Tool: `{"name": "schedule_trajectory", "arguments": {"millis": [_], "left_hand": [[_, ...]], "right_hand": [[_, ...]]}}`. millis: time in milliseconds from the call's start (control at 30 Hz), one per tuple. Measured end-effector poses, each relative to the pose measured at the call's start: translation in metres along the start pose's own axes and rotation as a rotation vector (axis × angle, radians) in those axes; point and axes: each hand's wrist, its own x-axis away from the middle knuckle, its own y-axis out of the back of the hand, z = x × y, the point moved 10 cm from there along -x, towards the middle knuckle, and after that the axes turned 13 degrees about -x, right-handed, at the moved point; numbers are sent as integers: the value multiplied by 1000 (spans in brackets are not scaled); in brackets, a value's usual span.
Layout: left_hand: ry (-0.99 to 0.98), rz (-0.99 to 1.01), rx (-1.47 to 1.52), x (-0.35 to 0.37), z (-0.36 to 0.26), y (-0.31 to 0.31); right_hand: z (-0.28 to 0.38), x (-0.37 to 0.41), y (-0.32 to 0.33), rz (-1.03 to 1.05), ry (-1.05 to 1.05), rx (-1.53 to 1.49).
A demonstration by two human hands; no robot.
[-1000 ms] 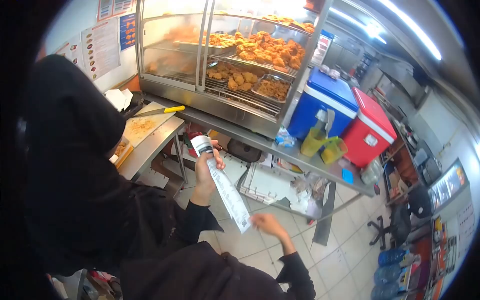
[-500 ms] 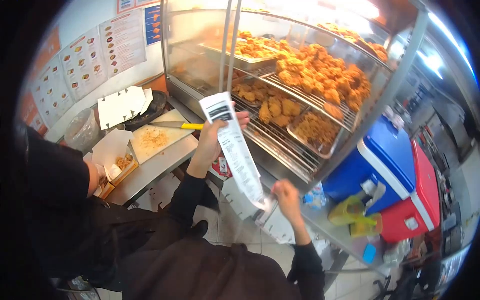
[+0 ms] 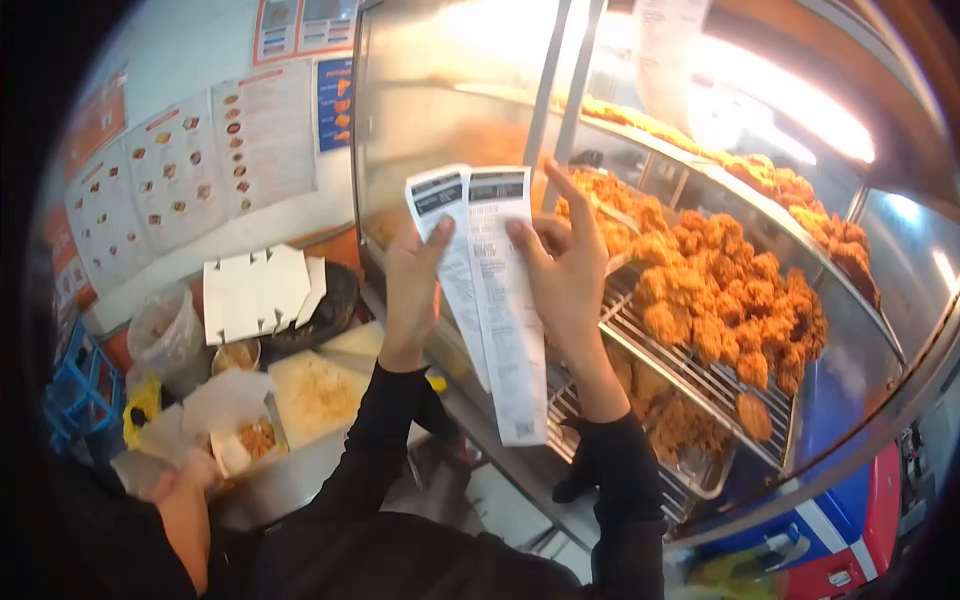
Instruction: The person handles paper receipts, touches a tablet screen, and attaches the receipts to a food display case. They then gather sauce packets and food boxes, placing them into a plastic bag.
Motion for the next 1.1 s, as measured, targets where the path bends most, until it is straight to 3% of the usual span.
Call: {"name": "schedule_trajectory", "arguments": {"millis": [33,67,133,167,233,300,367,400,467,500,567,600,667,700,733,767,800,867,1100], "left_hand": [[-196,-171,-42,-19,-21,17],[-214,-159,-29,-38,-28,15],[-431,-356,-221,-60,-63,34],[-447,-346,-214,-83,-61,42],[-469,-79,-335,-141,-54,32],[-467,-12,-307,-183,-63,29],[-454,46,-277,-213,-71,25],[-443,71,-288,-225,-75,22],[-479,108,-326,-240,-84,15],[-480,111,-316,-245,-86,12],[-499,155,-319,-250,-90,0],[-497,162,-310,-252,-90,-4],[-496,226,-273,-255,-90,-16],[-499,230,-263,-257,-91,-20],[-503,251,-241,-257,-92,-25],[-505,271,-219,-258,-92,-29],[-506,272,-210,-258,-93,-31],[-498,291,-199,-258,-92,-37],[-479,339,-134,-261,-89,-45]], "right_hand": [[8,-20,-10,10,176,104],[23,-40,-26,12,315,211],[48,-88,-58,-18,508,379],[57,-119,-72,-45,571,442],[76,-182,-87,-115,699,421],[98,-235,-91,-288,973,779],[122,-226,-106,-243,1444,986],[128,-232,-99,-239,1454,991],[127,-273,-86,-259,1113,1223],[130,-267,-91,-260,1117,1232],[134,-260,-86,-474,990,1422],[135,-246,-91,-479,991,1433],[138,-185,-128,-574,1522,1594],[138,-191,-122,-577,1529,1602],[131,-205,-118,-375,1550,1610],[123,-210,-123,-170,1561,1611],[124,-213,-120,-168,1565,1619],[114,-243,-111,-146,1119,1885],[126,-219,-120,-292,1195,1935]]}}
